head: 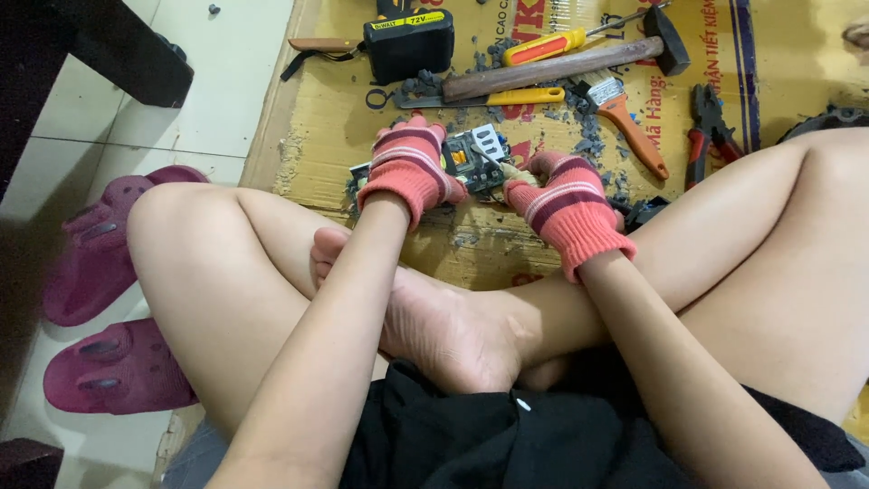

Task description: The person sits on the floor and uses a screwdriver to work on a small electronic device, likely a power adapter or circuit board. They manipulate the device and its wires while surrounded by various tools like a hammer, pliers, and a drill.

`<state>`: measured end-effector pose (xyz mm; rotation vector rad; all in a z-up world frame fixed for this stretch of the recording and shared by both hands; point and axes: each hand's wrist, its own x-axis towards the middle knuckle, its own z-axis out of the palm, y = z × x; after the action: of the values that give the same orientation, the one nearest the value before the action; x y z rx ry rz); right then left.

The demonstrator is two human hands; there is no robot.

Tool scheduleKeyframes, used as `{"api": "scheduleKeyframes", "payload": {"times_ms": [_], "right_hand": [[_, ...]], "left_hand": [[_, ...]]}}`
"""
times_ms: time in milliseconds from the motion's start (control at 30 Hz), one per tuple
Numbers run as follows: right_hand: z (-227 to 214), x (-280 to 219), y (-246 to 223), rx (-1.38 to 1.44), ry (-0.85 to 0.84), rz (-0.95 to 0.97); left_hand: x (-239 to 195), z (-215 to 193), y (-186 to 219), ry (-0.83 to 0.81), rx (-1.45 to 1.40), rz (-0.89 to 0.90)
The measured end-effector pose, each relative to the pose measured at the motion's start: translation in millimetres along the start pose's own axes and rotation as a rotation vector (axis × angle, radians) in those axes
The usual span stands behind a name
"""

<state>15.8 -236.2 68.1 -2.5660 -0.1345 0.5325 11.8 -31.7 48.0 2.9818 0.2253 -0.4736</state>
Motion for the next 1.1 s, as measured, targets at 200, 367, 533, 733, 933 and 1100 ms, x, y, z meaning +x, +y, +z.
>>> {"api": "scheduleKeyframes", "payload": {"times_ms": [200,367,533,733,933,1100], "right_hand": [[4,1,2,0.034,0.040,0.005],[0,-5,-4,0.038,0.042,0.003],[1,-9,-3,0.081,0.062,0.016],[-12,-28,-16,0.268,0.181,0.123],[-9,-28,-7,0.196,0.179,0.130],[-23,-49,-31,0.358,0.177,0.114]], "left_hand": [[-1,-1,0,-0.004,-0.007,-0.002],[1,1,-1,0.000,-0.006,0.002],[0,0,1,0.000,-0.035,-0.013],[-11,-14,6,-0.061,-0.052,-0.024],[-12,-11,4,-0.079,-0.077,-0.041],[-9,-11,3,-0.090,-0.091,-0.041]]}}
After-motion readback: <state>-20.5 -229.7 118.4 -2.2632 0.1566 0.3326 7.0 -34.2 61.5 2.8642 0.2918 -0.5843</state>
